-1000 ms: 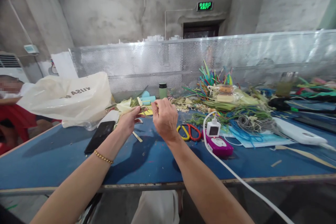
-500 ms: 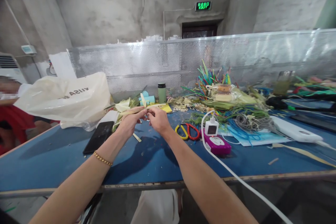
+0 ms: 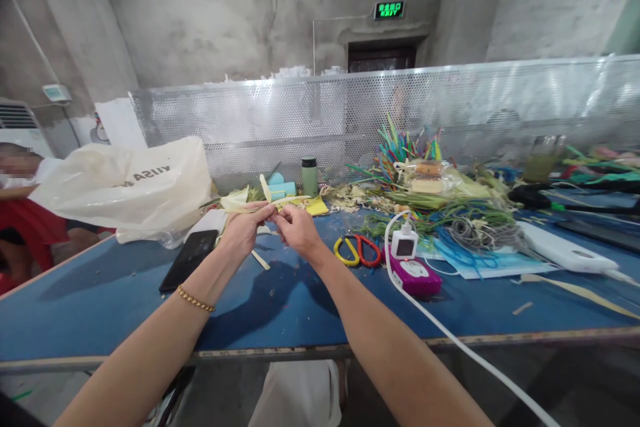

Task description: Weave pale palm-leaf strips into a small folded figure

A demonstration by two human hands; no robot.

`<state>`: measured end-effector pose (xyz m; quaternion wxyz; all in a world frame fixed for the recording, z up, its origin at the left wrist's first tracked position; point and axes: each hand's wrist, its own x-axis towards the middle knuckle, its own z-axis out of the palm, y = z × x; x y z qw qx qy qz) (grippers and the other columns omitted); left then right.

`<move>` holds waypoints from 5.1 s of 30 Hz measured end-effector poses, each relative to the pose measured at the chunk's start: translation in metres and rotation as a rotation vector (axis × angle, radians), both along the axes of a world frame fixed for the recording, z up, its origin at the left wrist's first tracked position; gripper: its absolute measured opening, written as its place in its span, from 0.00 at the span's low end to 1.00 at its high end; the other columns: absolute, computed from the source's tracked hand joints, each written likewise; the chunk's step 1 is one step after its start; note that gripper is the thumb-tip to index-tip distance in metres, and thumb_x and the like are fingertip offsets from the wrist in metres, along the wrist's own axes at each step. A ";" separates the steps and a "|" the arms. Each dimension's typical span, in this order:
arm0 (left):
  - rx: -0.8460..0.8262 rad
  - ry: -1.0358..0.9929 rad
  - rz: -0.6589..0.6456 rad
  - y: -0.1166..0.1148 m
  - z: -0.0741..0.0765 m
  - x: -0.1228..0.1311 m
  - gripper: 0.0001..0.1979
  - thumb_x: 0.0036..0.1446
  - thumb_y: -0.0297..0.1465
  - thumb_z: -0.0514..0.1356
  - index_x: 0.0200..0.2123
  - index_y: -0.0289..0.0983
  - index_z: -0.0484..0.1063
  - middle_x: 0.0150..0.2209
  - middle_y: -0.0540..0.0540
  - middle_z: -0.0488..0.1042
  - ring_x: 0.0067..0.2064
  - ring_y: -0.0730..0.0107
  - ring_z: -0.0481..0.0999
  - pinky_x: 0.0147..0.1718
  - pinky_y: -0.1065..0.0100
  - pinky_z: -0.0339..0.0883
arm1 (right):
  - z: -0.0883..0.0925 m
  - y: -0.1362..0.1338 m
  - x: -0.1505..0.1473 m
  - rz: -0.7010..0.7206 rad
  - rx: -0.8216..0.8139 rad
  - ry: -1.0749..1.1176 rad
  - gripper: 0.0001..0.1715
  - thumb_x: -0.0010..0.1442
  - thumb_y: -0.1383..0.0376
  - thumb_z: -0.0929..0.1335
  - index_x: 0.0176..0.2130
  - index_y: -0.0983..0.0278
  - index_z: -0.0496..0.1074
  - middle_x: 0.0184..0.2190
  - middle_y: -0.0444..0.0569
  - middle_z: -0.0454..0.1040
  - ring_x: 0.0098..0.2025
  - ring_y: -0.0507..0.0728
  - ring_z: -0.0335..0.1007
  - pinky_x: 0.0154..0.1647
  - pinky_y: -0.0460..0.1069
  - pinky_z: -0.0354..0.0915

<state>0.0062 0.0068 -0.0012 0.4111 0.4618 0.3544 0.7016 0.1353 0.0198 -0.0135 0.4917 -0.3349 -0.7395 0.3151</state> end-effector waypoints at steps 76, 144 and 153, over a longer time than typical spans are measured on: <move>0.150 0.504 0.024 0.002 0.004 -0.007 0.06 0.44 0.32 0.66 0.24 0.34 0.75 0.18 0.48 0.70 0.22 0.71 0.66 0.23 0.69 0.57 | 0.029 0.012 0.043 -0.633 0.469 0.010 0.22 0.57 0.51 0.66 0.38 0.67 0.74 0.38 0.56 0.76 0.41 0.60 0.70 0.45 0.54 0.63; -0.068 0.453 -0.293 0.006 -0.018 0.001 0.14 0.37 0.37 0.70 0.18 0.32 0.74 0.15 0.52 0.64 0.19 0.80 0.56 0.20 0.71 0.49 | 0.019 0.003 0.026 -0.175 0.509 -0.393 0.03 0.53 0.67 0.70 0.31 0.64 0.77 0.29 0.48 0.75 0.33 0.53 0.66 0.36 0.47 0.57; -0.029 0.529 -0.308 -0.003 -0.012 0.002 0.15 0.39 0.39 0.69 0.20 0.31 0.75 0.17 0.50 0.65 0.22 0.77 0.58 0.22 0.71 0.48 | 0.024 0.003 0.034 -0.111 0.363 -0.321 0.13 0.54 0.64 0.67 0.21 0.67 0.72 0.18 0.41 0.66 0.24 0.49 0.57 0.27 0.45 0.50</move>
